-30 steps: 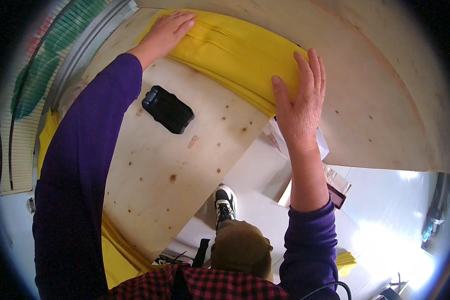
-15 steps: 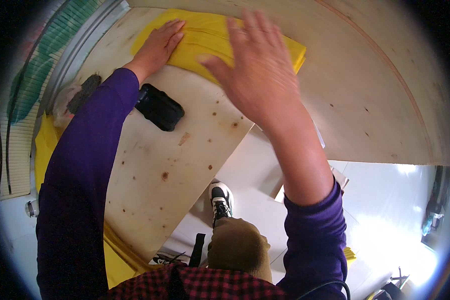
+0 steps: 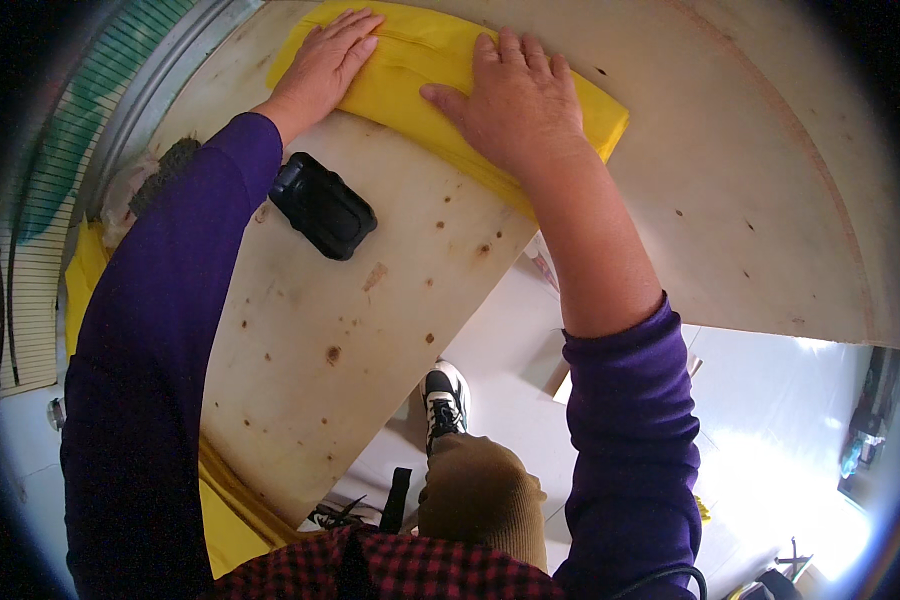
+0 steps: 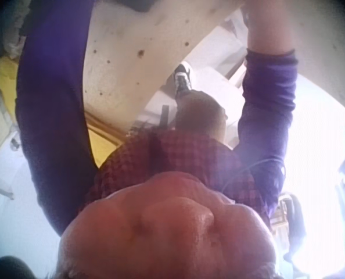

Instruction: The person folds multiple yellow fabric sheets on a wooden table. They align edges, smooth the fabric, and stack the folded pieces. The person occasionally uses a small dark object to assist with alignment.

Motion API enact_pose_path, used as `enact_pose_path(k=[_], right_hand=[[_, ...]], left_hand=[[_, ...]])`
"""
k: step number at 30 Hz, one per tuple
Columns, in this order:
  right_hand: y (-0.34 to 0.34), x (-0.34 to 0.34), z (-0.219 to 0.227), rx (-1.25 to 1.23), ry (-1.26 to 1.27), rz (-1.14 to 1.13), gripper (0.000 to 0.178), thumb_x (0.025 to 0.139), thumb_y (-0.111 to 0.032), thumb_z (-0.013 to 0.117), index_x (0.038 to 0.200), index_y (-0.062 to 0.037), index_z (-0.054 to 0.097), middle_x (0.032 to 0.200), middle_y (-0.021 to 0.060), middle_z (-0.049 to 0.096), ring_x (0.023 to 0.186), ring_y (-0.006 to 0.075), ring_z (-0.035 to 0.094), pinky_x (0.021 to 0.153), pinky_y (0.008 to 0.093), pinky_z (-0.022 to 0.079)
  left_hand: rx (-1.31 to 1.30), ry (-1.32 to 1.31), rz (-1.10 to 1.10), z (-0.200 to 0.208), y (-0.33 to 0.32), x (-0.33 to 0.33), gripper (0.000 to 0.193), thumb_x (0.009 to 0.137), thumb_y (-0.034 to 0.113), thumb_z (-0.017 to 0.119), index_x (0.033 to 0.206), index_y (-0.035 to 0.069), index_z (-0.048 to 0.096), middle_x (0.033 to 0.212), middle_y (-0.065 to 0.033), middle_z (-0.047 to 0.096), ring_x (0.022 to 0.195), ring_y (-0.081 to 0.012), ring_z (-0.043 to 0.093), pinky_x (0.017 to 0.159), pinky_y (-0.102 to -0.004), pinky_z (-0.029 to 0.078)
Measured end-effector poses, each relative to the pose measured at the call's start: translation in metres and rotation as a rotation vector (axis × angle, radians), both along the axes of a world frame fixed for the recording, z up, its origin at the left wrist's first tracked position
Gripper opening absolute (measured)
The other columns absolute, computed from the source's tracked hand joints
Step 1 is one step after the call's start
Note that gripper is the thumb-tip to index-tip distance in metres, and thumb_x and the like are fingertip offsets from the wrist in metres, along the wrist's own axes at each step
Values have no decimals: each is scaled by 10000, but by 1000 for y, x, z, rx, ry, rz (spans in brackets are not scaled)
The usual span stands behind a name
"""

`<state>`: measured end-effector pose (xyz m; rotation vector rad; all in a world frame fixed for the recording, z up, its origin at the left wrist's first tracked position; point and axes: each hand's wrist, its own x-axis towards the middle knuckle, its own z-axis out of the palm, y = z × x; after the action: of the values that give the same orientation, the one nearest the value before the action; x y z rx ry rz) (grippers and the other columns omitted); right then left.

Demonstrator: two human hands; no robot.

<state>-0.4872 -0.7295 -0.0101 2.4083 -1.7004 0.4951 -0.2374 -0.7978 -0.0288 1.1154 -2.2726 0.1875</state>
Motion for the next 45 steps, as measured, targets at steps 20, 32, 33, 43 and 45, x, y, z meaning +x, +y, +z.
enact_pose_path(k=[20,32,33,43,45], right_hand=[[3,2,-5,-26,-22,-45,836,900,-650,431,1388,29,411,1467,198,386,1398,327,308,1153,450,219],[-1,2,-4,-7,-1,-72,848,902,-652,417,1388,43,402,1464,200,387,1403,310,304,1153,443,219],[0,2,-4,-1,-10,-71,851,901,-654,417,1390,43,400,1466,199,385,1404,309,300,1154,444,216],[3,4,-4,24,6,-90,866,897,-654,421,1422,32,359,1496,189,345,1425,292,263,1167,444,188],[3,2,-6,42,14,-73,866,897,-658,415,1425,26,357,1501,186,337,1428,288,257,1170,437,183]], left_hand=[[33,-665,-110,54,37,35,693,872,91,582,1492,186,288,1529,-17,315,1394,-221,309,1187,-408,193],[72,-639,-109,53,34,32,648,879,69,551,1476,206,338,1522,-16,333,1385,-231,326,1180,-413,203],[77,-605,-121,54,38,32,641,881,100,557,1475,211,342,1521,-24,334,1387,-236,323,1179,-412,200],[87,-249,-169,43,10,-19,570,977,352,456,1441,37,361,1483,-199,362,1376,-338,331,1133,-428,247],[271,-249,-69,24,1,-20,575,984,374,428,1441,32,357,1482,-205,360,1376,-345,328,1133,-428,248]])
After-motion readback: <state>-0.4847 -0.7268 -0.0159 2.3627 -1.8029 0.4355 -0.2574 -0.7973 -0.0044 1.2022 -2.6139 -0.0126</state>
